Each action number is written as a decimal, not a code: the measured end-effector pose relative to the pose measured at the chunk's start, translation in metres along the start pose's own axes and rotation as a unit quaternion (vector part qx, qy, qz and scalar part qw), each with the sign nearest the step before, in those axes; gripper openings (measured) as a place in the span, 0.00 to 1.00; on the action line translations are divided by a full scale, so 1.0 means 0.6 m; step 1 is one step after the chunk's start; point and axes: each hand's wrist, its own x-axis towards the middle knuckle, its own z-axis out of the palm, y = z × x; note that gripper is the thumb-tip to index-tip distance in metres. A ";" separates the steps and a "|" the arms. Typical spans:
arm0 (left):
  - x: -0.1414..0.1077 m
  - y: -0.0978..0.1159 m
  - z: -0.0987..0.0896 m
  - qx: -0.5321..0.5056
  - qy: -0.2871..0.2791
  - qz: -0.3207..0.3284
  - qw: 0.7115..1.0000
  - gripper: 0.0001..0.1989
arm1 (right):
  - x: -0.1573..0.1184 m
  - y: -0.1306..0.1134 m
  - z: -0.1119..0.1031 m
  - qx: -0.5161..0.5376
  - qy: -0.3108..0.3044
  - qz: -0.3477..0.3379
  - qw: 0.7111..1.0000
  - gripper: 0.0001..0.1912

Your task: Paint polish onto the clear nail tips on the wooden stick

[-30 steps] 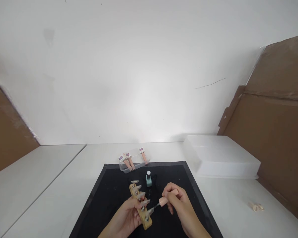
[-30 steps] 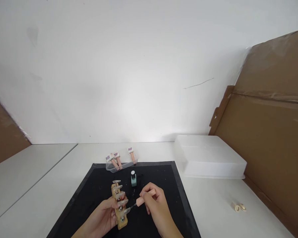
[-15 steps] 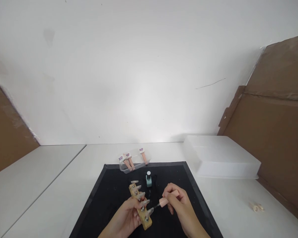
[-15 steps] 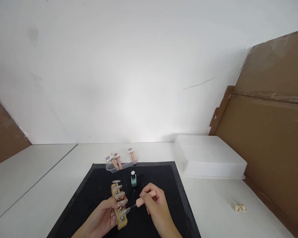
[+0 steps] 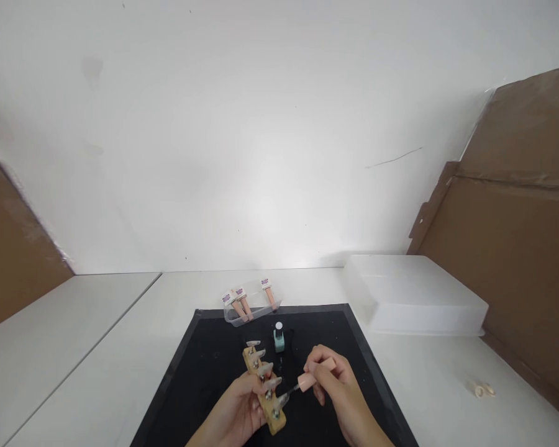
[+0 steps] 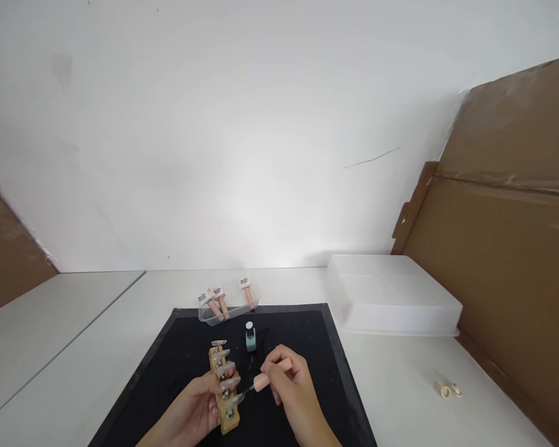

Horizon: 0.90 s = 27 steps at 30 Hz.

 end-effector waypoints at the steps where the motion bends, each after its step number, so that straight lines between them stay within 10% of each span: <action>1: -0.001 0.000 0.001 0.001 0.006 0.000 1.000 0.10 | 0.001 0.001 0.000 0.003 0.006 0.002 1.000 0.08; 27: 0.007 -0.007 -0.016 0.025 0.011 -0.016 0.999 0.17 | 0.003 0.008 0.001 0.029 0.032 0.026 0.999 0.11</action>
